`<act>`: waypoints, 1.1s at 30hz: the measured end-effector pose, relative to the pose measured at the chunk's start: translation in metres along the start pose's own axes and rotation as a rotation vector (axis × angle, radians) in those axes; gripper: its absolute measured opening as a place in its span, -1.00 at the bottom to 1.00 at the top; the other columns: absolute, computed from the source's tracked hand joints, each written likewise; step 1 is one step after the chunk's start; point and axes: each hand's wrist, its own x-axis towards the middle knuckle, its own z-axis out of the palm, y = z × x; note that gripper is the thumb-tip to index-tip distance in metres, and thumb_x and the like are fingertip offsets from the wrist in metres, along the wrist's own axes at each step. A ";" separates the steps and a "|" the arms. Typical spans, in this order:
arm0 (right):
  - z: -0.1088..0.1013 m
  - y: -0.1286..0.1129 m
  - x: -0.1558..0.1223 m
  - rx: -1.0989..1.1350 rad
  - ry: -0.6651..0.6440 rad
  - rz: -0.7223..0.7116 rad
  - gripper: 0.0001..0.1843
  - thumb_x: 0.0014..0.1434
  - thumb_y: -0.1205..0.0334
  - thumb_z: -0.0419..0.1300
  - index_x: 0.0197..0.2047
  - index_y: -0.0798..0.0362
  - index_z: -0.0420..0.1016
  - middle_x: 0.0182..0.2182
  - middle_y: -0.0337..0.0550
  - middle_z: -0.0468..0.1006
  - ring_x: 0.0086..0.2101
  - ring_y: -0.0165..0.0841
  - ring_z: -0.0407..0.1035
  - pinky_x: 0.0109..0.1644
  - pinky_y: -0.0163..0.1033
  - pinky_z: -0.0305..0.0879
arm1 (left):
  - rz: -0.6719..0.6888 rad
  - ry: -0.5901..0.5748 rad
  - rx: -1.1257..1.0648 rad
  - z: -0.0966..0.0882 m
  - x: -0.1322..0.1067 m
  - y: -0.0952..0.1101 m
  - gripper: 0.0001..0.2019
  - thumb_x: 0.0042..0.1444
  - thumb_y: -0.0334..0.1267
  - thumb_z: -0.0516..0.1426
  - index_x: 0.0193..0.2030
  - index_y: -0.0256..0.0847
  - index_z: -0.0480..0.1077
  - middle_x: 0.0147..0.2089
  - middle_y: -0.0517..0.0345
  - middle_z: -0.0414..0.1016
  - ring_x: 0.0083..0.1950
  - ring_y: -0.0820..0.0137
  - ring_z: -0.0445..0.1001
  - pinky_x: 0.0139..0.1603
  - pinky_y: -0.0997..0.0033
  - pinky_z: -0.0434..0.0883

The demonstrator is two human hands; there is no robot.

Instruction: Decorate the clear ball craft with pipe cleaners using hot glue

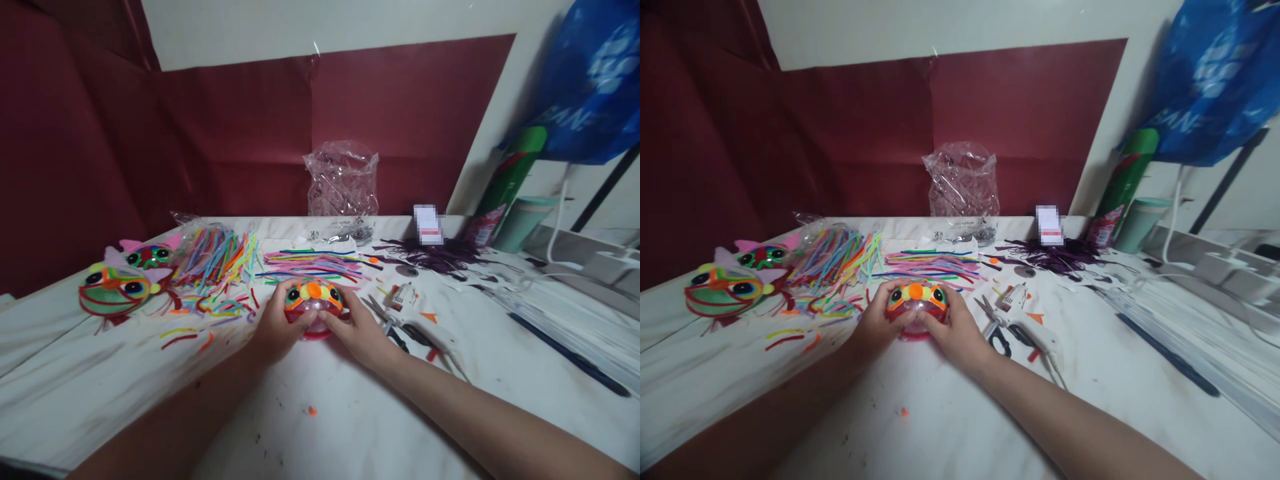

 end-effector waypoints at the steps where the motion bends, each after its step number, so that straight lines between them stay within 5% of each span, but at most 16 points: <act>1: 0.000 0.000 0.000 -0.001 0.000 0.003 -0.36 0.01 0.02 0.19 0.12 0.11 0.22 0.07 0.07 0.38 0.04 -0.13 0.30 0.07 -0.03 0.28 | -0.003 0.001 -0.002 0.000 0.000 0.000 -0.51 -0.01 -0.21 0.19 0.08 -0.17 0.20 0.08 0.01 0.37 0.12 0.20 0.36 0.14 0.18 0.30; 33: 0.000 0.001 0.001 -0.019 0.003 0.014 -0.32 0.00 0.02 0.19 0.16 0.12 0.19 0.08 0.08 0.38 0.05 -0.13 0.30 0.08 -0.02 0.28 | -0.011 0.013 0.018 0.001 0.000 0.001 -0.51 -0.01 -0.22 0.19 0.08 -0.15 0.20 0.09 0.03 0.39 0.13 0.20 0.37 0.15 0.17 0.31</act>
